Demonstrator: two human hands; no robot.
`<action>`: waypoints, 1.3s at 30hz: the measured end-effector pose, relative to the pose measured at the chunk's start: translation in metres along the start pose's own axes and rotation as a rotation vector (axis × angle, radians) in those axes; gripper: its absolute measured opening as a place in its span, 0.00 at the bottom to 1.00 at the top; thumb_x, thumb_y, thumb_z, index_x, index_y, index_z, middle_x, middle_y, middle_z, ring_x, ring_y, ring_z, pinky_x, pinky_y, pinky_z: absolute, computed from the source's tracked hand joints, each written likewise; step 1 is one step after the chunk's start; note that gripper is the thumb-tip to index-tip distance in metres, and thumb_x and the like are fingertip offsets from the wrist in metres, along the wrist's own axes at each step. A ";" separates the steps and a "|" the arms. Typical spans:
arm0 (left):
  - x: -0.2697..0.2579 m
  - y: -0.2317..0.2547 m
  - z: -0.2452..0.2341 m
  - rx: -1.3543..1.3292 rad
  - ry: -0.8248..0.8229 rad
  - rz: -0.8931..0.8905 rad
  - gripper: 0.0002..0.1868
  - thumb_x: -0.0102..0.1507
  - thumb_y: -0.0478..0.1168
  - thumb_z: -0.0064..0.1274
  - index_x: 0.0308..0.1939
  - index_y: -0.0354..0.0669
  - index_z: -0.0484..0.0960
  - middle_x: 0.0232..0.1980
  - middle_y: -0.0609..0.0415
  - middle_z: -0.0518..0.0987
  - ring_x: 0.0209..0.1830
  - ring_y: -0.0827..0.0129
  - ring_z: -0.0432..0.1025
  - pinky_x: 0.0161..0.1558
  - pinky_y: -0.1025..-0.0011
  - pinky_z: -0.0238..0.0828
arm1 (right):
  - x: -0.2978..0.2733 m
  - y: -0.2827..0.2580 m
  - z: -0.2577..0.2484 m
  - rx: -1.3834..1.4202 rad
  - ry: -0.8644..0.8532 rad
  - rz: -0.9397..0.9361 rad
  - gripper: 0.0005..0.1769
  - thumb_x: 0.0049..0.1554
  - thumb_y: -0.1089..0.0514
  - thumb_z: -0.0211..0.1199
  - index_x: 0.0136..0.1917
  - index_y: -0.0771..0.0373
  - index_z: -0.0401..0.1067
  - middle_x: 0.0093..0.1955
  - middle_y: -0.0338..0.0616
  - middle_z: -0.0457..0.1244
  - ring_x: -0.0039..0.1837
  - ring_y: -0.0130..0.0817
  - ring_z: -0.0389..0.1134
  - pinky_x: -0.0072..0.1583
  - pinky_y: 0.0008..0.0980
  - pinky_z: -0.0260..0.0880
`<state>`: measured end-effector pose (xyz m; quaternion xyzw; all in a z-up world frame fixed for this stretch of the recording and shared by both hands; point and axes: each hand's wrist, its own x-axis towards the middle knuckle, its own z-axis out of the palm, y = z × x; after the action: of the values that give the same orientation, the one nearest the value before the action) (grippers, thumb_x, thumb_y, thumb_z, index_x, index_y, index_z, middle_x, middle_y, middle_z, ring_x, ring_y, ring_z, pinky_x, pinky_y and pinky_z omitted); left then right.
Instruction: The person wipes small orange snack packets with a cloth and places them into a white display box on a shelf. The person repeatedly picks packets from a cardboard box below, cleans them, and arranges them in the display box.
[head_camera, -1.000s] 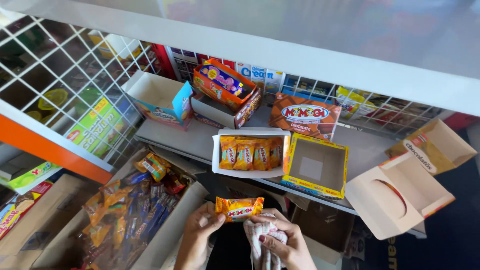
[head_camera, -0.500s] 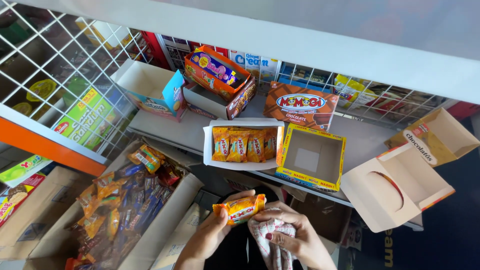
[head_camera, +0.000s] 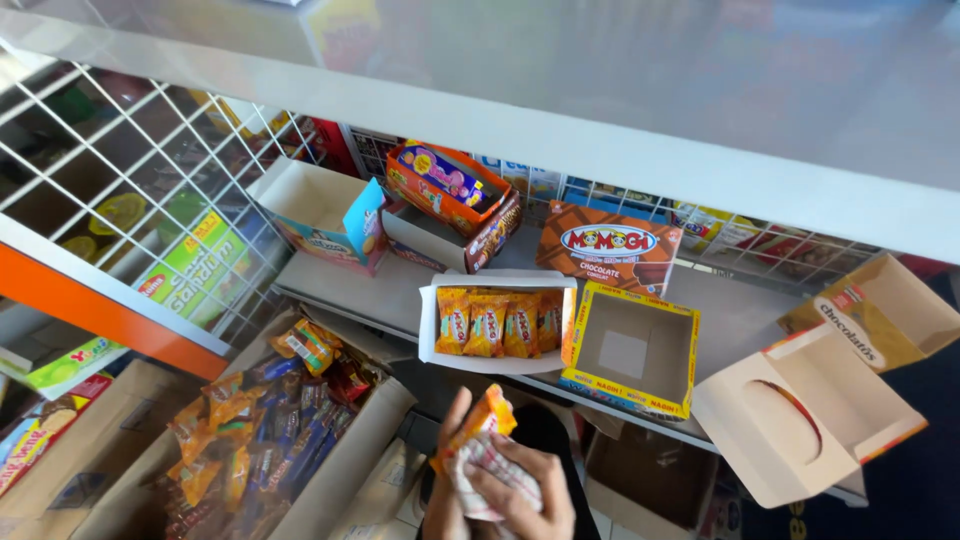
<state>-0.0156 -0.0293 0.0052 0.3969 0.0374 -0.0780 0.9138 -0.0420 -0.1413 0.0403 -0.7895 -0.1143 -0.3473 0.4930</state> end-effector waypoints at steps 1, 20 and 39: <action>-0.004 0.001 0.003 0.035 -0.073 0.065 0.46 0.64 0.62 0.46 0.80 0.45 0.49 0.77 0.44 0.65 0.71 0.54 0.65 0.69 0.55 0.60 | 0.007 0.005 -0.002 0.025 0.042 0.006 0.24 0.41 0.63 0.71 0.54 0.55 0.82 0.62 0.52 0.66 0.64 0.46 0.71 0.66 0.41 0.70; 0.008 -0.008 0.004 0.105 -0.226 0.277 0.43 0.67 0.66 0.44 0.69 0.29 0.62 0.75 0.30 0.65 0.74 0.46 0.63 0.73 0.52 0.55 | -0.011 0.010 -0.006 0.000 0.119 0.091 0.22 0.46 0.62 0.70 0.56 0.56 0.82 0.63 0.56 0.65 0.67 0.48 0.71 0.66 0.40 0.71; 0.002 0.011 -0.002 0.178 -0.228 0.228 0.53 0.65 0.72 0.42 0.77 0.32 0.55 0.77 0.38 0.62 0.76 0.52 0.61 0.74 0.53 0.54 | 0.025 -0.002 -0.008 0.039 -0.003 0.152 0.31 0.42 0.73 0.60 0.58 0.57 0.80 0.65 0.58 0.64 0.67 0.52 0.70 0.66 0.43 0.72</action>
<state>-0.0117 -0.0207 0.0110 0.4664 -0.1186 -0.0211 0.8763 -0.0287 -0.1513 0.0606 -0.7867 -0.0616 -0.3052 0.5331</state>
